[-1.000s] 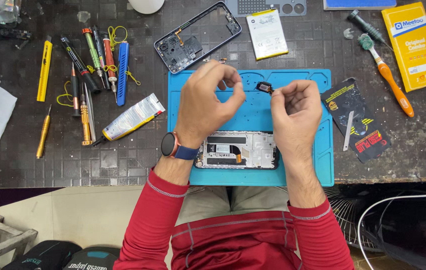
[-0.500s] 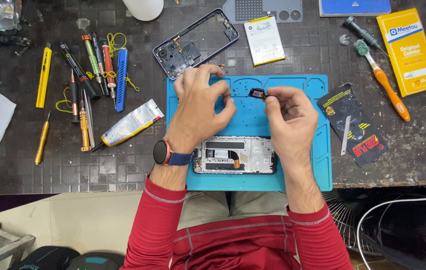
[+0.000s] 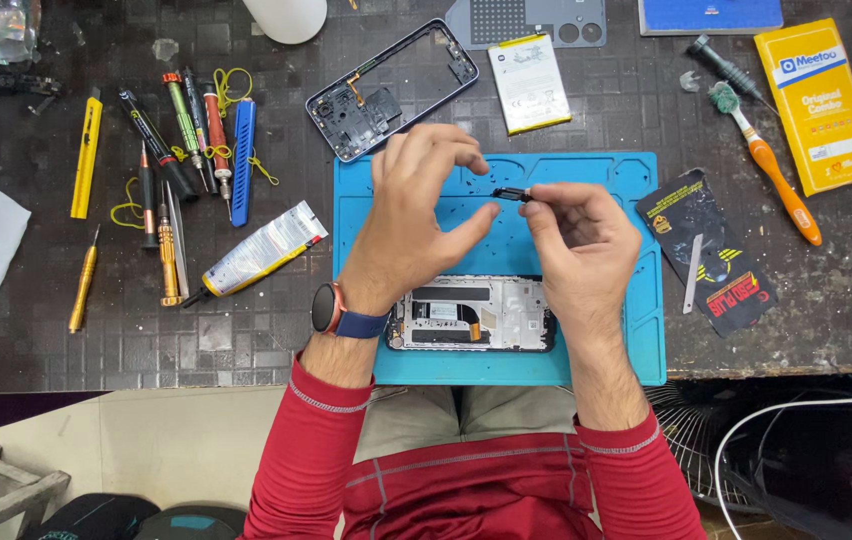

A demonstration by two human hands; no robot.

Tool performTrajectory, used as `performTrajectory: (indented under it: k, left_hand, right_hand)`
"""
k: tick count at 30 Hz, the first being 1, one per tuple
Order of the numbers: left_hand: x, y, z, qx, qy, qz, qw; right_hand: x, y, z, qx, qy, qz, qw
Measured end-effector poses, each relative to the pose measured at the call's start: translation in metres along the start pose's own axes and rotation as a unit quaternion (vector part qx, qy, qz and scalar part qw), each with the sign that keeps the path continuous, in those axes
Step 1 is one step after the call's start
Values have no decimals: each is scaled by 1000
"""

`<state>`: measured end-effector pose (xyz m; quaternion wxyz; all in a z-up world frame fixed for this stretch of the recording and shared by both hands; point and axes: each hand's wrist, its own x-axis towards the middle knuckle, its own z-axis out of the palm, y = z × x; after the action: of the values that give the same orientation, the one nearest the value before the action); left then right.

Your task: The person uses tweezers to remove a small component from a disassembled mobile phone, then uses fingers to reposition internal parts and connectors. The person continues to adjust components inside the phone chassis on a blue work mat.

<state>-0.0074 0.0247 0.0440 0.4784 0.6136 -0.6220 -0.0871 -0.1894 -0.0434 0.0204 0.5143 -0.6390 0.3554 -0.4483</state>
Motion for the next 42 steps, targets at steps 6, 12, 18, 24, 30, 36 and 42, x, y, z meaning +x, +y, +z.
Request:
performTrajectory:
  k: [6, 12, 18, 24, 30, 36, 42]
  left_hand:
    - [4, 5, -2, -87, 0, 15, 996]
    - [-1, -2, 9, -259, -62, -68, 961]
    - [-6, -12, 13, -449, -106, -126, 878]
    - [-5, -11, 15, -522, -171, -151, 822]
    - [-4, -8, 14, -600, -261, -171, 737]
    - [-8, -11, 13, -629, -304, -179, 693]
    - [-12, -19, 22, -644, -296, -184, 681]
  right_hand:
    - [-1, -1, 0, 38, -22, 2, 999]
    - [-2, 2, -1, 89, -72, -33, 993]
    - [-10, -5, -6, 102, -65, -67, 990]
    - [5, -23, -35, 55, -6, -91, 994]
    - [79, -53, -134, -200, -34, -41, 978]
    - [112, 3, -164, -525, 69, 17, 848]
    - [114, 39, -186, -596, 46, -91, 797]
